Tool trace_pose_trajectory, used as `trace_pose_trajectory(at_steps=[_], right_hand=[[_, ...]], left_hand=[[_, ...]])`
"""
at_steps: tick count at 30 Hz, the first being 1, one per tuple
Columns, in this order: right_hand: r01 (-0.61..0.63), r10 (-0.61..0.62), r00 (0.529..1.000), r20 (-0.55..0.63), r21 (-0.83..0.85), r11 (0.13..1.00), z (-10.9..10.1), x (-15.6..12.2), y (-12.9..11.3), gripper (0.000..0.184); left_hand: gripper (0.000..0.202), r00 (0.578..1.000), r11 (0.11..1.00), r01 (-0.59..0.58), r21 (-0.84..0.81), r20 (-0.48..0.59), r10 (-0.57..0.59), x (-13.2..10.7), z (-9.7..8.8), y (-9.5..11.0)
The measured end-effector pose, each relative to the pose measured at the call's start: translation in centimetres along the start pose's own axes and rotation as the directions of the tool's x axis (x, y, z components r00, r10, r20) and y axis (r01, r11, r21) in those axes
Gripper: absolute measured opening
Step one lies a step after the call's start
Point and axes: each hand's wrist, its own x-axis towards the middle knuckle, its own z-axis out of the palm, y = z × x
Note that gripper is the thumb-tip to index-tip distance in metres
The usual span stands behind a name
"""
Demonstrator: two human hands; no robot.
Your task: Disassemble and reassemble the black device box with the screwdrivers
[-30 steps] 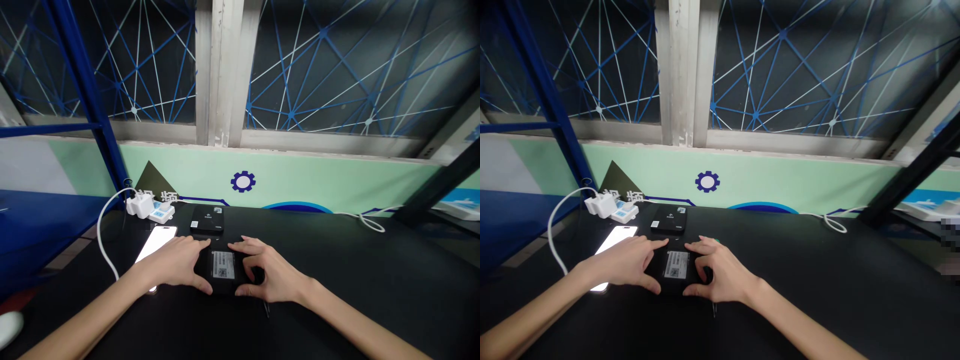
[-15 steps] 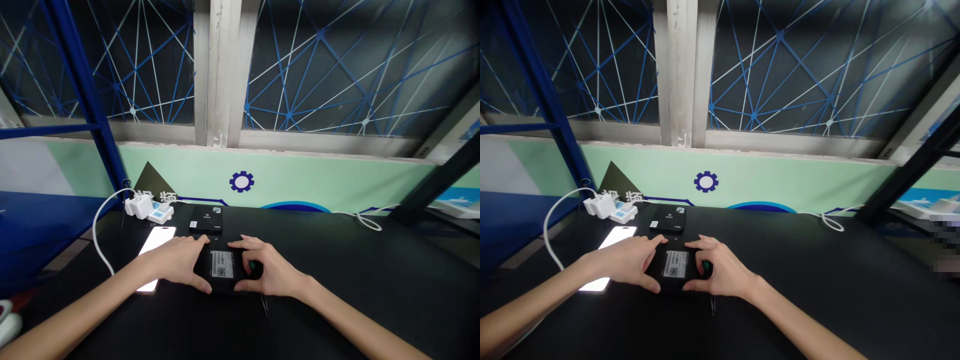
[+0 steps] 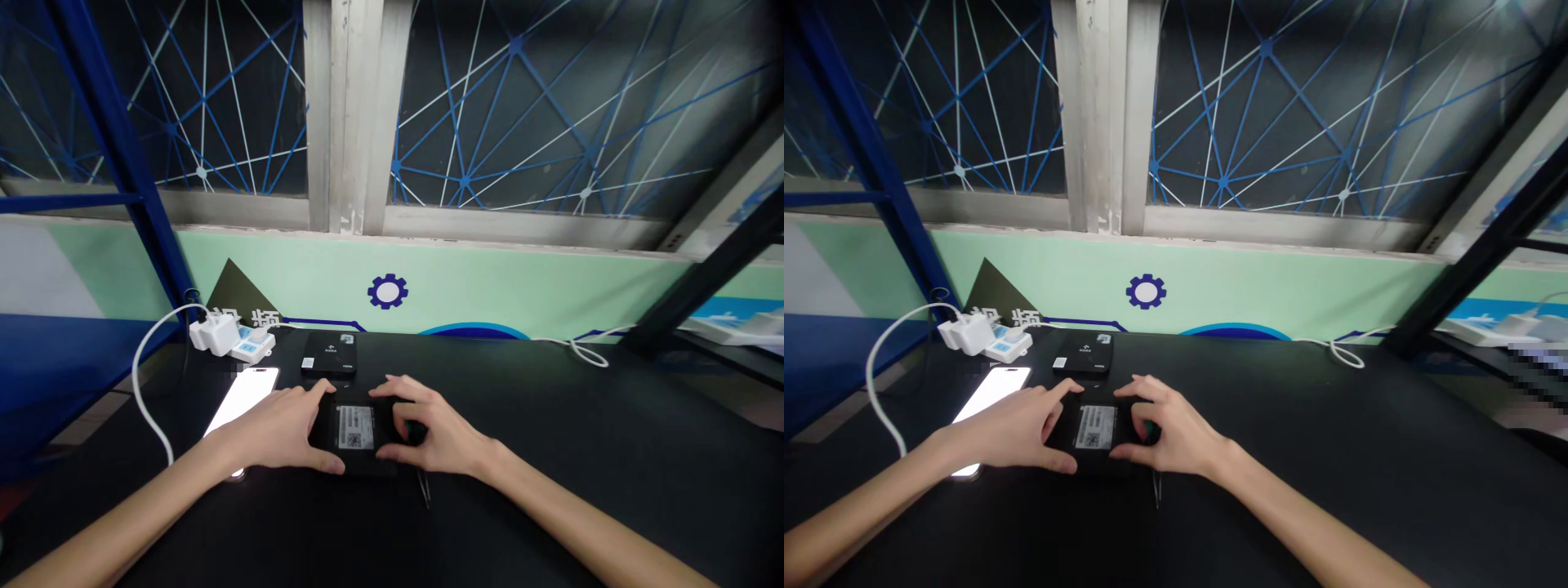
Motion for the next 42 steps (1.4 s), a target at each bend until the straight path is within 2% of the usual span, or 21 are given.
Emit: trace_pose_trajectory(at_steps=[3, 5, 10, 16, 21, 28, 31, 35, 38, 42], right_hand=[[0.028, -0.037, 0.989, -0.143, -0.066, 0.997, -1.2, 0.1, 0.5, 0.026], [-0.025, 0.009, 0.991, -0.133, -0.118, 0.993, -1.9, 0.0, 0.8, 0.014], [-0.073, 0.076, 0.997, 0.006, -0.192, 0.979, -2.5, -0.1, 1.4, 0.052], [-0.067, 0.078, 0.995, 0.061, -0.162, 0.984, -2.4, -0.1, 1.6, 0.061], [-0.110, 0.112, 0.994, 0.013, -0.129, 0.985, -2.1, -0.3, 2.2, 0.062], [-0.153, 0.154, 0.972, -0.178, 0.019, 0.988, -1.8, -0.3, 2.7, 0.067], [-0.158, 0.201, 0.936, -0.288, 0.166, 0.973, -1.2, -0.1, 2.8, 0.066], [-0.098, 0.332, 0.827, -0.455, 0.465, 0.880, -0.3, 0.2, 2.6, 0.066], [-0.039, 0.437, 0.751, -0.495, 0.627, 0.778, -0.1, 0.4, 2.4, 0.065], [-0.038, 0.559, 0.672, -0.486, 0.731, 0.682, -0.1, 0.5, 2.6, 0.067]], left_hand=[[0.107, 1.000, 0.999, -0.001, -0.042, 0.012, 0.001, 0.0, 0.0, -0.2], [0.109, 1.000, 0.999, 0.003, -0.054, 0.024, -0.002, 0.0, 0.0, -0.2], [0.109, 0.999, 0.998, 0.002, -0.063, 0.039, 0.001, 0.1, -0.2, -0.2], [0.111, 0.998, 0.999, 0.017, -0.052, 0.062, -0.013, 0.3, -0.5, -0.1], [0.111, 0.998, 0.999, 0.012, -0.031, 0.065, -0.010, 0.4, -0.6, -0.2], [0.113, 0.998, 1.000, 0.015, 0.012, 0.057, -0.016, 0.4, -0.5, -0.2], [0.113, 0.998, 0.999, 0.024, 0.025, 0.059, -0.026, 0.2, -0.5, 0.1], [0.113, 0.994, 0.997, 0.070, 0.025, 0.080, -0.072, -0.3, -0.4, 0.7], [0.111, 0.993, 0.996, 0.093, 0.007, 0.071, -0.093, -0.7, -0.1, 1.0], [0.100, 0.996, 0.996, 0.088, -0.033, -0.004, -0.088, -1.6, 0.9, 1.2]])
